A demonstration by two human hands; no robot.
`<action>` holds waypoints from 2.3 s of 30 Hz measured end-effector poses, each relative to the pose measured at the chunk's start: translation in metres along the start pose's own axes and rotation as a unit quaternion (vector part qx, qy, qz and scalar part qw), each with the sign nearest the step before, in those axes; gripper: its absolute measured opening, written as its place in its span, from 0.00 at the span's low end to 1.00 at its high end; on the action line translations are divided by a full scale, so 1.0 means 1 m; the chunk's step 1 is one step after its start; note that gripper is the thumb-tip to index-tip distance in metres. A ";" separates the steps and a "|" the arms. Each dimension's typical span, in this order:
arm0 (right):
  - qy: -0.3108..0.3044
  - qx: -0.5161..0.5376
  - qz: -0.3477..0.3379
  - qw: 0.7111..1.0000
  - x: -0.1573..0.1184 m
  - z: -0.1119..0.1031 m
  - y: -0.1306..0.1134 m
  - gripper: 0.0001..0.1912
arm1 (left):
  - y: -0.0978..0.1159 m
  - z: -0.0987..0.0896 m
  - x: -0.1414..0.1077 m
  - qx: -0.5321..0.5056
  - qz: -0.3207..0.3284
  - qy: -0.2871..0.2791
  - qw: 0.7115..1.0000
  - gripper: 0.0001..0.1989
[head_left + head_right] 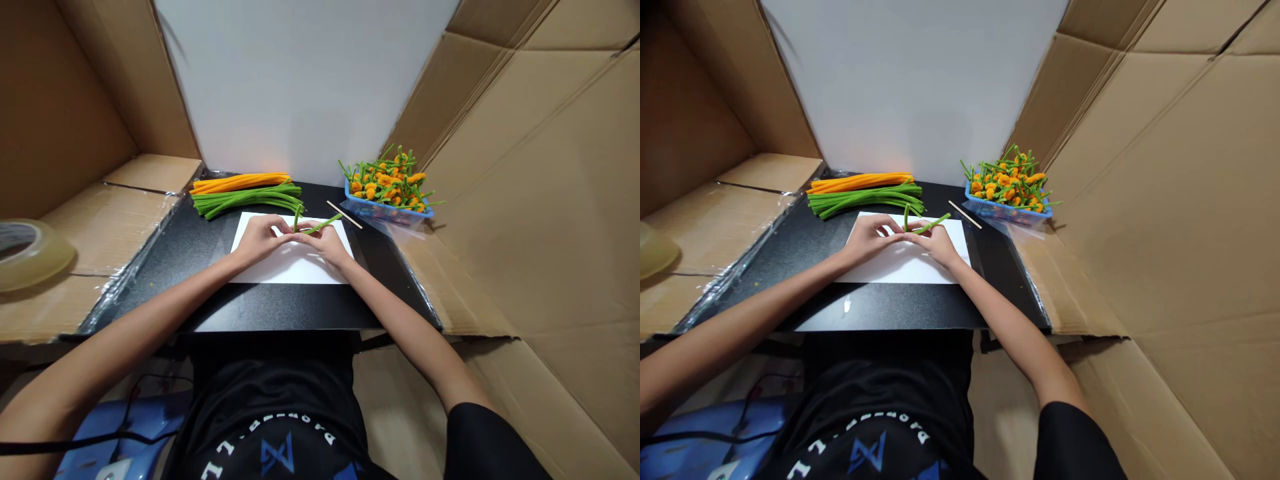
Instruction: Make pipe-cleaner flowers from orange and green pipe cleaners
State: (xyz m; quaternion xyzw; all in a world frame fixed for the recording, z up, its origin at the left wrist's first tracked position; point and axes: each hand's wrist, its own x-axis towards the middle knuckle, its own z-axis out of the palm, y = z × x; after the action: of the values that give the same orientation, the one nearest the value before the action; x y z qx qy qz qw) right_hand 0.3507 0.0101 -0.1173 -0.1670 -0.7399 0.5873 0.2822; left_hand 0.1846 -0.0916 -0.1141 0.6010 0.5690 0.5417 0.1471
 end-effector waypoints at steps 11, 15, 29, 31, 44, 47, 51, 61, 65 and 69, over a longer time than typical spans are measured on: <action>0.081 0.150 0.037 0.985 0.002 0.003 0.010 0.22 | 0.004 0.003 -0.004 0.078 0.102 0.007 0.992 0.13; 0.084 0.141 0.024 0.986 0.002 0.002 0.009 0.21 | 0.003 0.007 -0.007 0.092 0.087 0.031 0.991 0.13; 0.081 0.111 -0.007 0.991 0.002 -0.001 0.010 0.19 | 0.009 0.012 -0.005 -0.013 -0.063 0.048 0.997 0.17; 0.083 0.098 -0.013 0.992 0.002 -0.001 0.010 0.19 | 0.009 0.012 -0.005 -0.055 -0.089 0.043 0.994 0.18; 0.065 0.082 -0.036 0.994 0.002 -0.002 0.012 0.16 | 0.007 0.013 -0.007 -0.076 -0.100 0.056 0.991 0.18; 0.066 0.072 -0.035 0.995 0.002 -0.001 0.012 0.17 | 0.008 0.013 -0.007 -0.060 -0.093 0.056 0.992 0.18; 0.097 0.029 -0.056 0.993 0.001 0.003 0.008 0.19 | 0.012 0.013 -0.008 0.009 -0.054 0.063 0.997 0.14; 0.165 -0.190 -0.209 0.945 -0.015 0.019 -0.004 0.08 | 0.011 0.018 -0.008 0.047 -0.039 0.082 0.995 0.12; 0.163 -0.252 -0.258 0.918 -0.016 0.019 -0.003 0.08 | 0.010 0.020 -0.009 0.023 -0.042 0.102 0.994 0.12; 0.166 -0.230 -0.245 0.927 -0.014 0.017 -0.005 0.07 | 0.012 0.018 -0.010 0.040 0.012 0.114 0.993 0.10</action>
State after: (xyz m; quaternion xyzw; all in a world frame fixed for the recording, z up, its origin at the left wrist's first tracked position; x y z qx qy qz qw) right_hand 0.3521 -0.0120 -0.1186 -0.1360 -0.8153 0.2775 0.4897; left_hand 0.2077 -0.0959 -0.1159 0.5477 0.5958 0.5853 0.0508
